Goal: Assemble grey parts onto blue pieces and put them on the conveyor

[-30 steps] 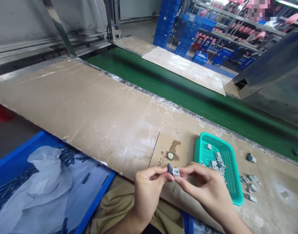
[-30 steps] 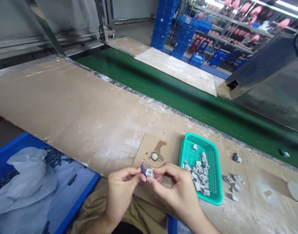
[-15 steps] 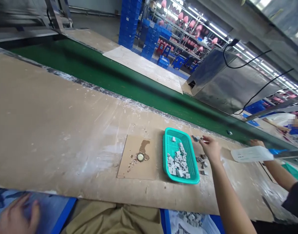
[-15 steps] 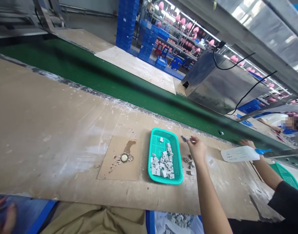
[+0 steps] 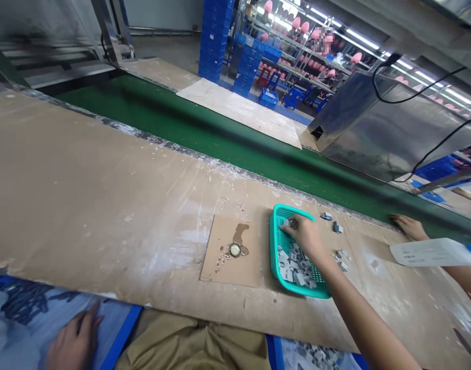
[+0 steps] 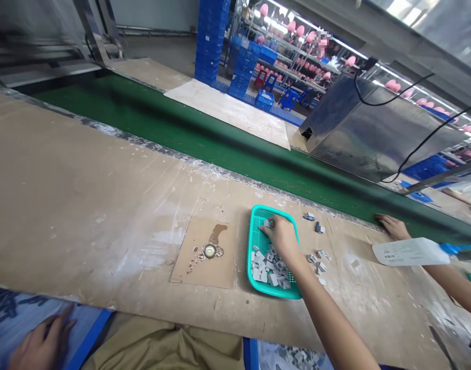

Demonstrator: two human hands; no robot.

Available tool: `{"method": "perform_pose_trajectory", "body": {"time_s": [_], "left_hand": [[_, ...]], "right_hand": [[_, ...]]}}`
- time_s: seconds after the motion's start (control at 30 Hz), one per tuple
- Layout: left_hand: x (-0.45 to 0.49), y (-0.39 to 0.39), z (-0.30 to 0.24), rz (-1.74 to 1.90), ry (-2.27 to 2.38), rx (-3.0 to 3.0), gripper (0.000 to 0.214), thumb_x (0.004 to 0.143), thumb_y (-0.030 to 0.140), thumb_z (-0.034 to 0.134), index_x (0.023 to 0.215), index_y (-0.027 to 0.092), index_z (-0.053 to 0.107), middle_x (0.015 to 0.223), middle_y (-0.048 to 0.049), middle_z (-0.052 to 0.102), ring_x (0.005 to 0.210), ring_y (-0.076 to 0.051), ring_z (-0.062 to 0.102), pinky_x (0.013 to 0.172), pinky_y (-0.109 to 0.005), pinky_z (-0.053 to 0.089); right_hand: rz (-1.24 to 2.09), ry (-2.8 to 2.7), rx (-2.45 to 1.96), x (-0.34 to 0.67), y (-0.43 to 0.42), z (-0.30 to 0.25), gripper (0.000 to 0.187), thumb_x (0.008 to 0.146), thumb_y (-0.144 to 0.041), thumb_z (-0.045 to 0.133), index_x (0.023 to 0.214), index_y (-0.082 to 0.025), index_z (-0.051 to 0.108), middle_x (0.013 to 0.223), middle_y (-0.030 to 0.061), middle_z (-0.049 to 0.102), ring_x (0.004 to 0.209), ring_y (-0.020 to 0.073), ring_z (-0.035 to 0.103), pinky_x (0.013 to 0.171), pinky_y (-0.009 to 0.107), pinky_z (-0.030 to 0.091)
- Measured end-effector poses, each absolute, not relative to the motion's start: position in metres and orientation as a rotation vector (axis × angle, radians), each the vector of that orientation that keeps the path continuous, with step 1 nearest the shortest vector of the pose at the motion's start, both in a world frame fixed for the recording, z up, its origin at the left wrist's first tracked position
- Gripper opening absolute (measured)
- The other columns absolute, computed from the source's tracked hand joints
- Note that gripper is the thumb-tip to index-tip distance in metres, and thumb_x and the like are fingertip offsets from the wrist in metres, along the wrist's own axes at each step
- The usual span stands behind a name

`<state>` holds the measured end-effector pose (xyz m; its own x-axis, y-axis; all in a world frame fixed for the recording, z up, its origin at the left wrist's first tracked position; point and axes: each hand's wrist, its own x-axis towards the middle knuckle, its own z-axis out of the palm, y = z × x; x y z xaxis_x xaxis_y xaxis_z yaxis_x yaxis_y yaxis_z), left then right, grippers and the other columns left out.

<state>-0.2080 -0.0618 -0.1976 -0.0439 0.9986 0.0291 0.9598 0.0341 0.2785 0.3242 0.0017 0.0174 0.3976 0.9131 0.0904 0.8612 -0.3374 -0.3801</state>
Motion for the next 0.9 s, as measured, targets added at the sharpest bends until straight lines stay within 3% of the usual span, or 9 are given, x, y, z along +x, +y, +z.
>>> {"method": "perform_pose_trajectory", "body": {"time_s": [0.2, 0.3, 0.4, 0.47, 0.53, 0.6, 0.7, 0.77, 0.9], "left_hand": [[-0.22, -0.067, -0.185, 0.423, 1.963, 1.909, 0.04, 0.077, 0.038, 0.029, 0.093, 0.018, 0.06, 0.089, -0.0127, 0.064, 0.085, -0.031, 0.06, 0.081, -0.045, 0.048], [-0.221, -0.069, -0.177, 0.45, 2.016, 1.712, 0.038, 0.071, 0.043, 0.037, 0.087, 0.017, 0.06, 0.088, -0.014, 0.066, 0.087, -0.032, 0.061, 0.083, -0.045, 0.047], [-0.22, -0.067, -0.171, 0.431, 2.068, 1.598, 0.04, 0.072, 0.046, 0.037, 0.087, 0.016, 0.06, 0.08, -0.012, 0.067, 0.076, -0.029, 0.064, 0.07, -0.04, 0.052], [-0.22, -0.066, -0.171, 0.418, 2.083, 1.587, 0.044, 0.074, 0.046, 0.035, 0.091, 0.015, 0.06, 0.078, -0.012, 0.067, 0.074, -0.028, 0.064, 0.068, -0.039, 0.053], [-0.22, -0.07, -0.171, 0.423, 2.094, 1.626, 0.051, 0.073, 0.047, 0.035, 0.096, 0.009, 0.06, 0.088, -0.0173, 0.065, 0.085, -0.031, 0.062, 0.079, -0.043, 0.05], [-0.219, -0.079, -0.172, 0.419, 2.078, 1.683, 0.055, 0.073, 0.046, 0.034, 0.1, 0.004, 0.06, 0.1, -0.0221, 0.061, 0.097, -0.035, 0.056, 0.089, -0.048, 0.043], [-0.216, -0.096, -0.17, 0.392, 2.026, 1.739, 0.047, 0.076, 0.033, 0.032, 0.104, 0.007, 0.059, 0.112, -0.0197, 0.059, 0.103, -0.034, 0.053, 0.093, -0.05, 0.039], [-0.215, -0.102, -0.166, 0.421, 2.012, 1.653, 0.043, 0.074, 0.029, 0.034, 0.102, 0.01, 0.06, 0.111, -0.0176, 0.06, 0.103, -0.033, 0.054, 0.095, -0.049, 0.038], [-0.217, -0.095, -0.155, 0.524, 2.029, 1.32, 0.044, 0.063, 0.041, 0.048, 0.089, 0.01, 0.063, 0.1, -0.0207, 0.063, 0.101, -0.038, 0.054, 0.095, -0.05, 0.038]], "right_hand": [[0.541, -1.469, -2.109, 0.323, -0.006, 0.022, 0.036, 0.069, -0.049, 0.059, 0.084, -0.017, 0.058, 0.071, 0.0062, 0.067, 0.065, 0.0228, 0.066, 0.061, 0.035, 0.052], [0.881, -1.267, -1.873, 0.313, -0.022, 0.031, 0.038, 0.075, -0.049, 0.055, 0.099, -0.02, 0.057, 0.087, 0.0057, 0.068, 0.078, 0.0213, 0.068, 0.073, 0.034, 0.054], [1.223, -1.03, -1.663, 0.299, -0.036, 0.04, 0.04, 0.071, -0.04, 0.068, 0.106, -0.022, 0.058, 0.097, 0.0055, 0.067, 0.089, 0.021, 0.065, 0.082, 0.034, 0.051], [1.338, -1.034, -1.633, 0.287, -0.042, 0.046, 0.042, 0.071, -0.036, 0.07, 0.108, -0.022, 0.059, 0.093, 0.0058, 0.068, 0.086, 0.0201, 0.065, 0.079, 0.032, 0.052], [1.361, -1.125, -1.628, 0.274, -0.043, 0.05, 0.039, 0.074, -0.037, 0.067, 0.108, -0.02, 0.058, 0.08, 0.0047, 0.068, 0.077, 0.0194, 0.066, 0.072, 0.032, 0.053], [1.274, -1.327, -1.664, 0.26, -0.042, 0.052, 0.032, 0.077, -0.039, 0.062, 0.103, -0.019, 0.059, 0.07, 0.0031, 0.066, 0.067, 0.0188, 0.066, 0.065, 0.031, 0.054], [0.879, -1.825, -1.75, 0.241, -0.037, 0.048, 0.024, 0.082, -0.039, 0.057, 0.096, -0.02, 0.061, 0.071, 0.0041, 0.067, 0.062, 0.0181, 0.065, 0.06, 0.03, 0.052], [0.597, -2.119, -1.737, 0.232, -0.032, 0.042, 0.022, 0.086, -0.037, 0.051, 0.097, -0.021, 0.06, 0.079, 0.0054, 0.068, 0.066, 0.018, 0.065, 0.06, 0.029, 0.051], [0.195, -2.491, -1.606, 0.22, -0.023, 0.032, 0.023, 0.091, -0.035, 0.043, 0.094, -0.02, 0.06, 0.087, 0.0075, 0.067, 0.076, 0.021, 0.065, 0.062, 0.031, 0.05]]}}
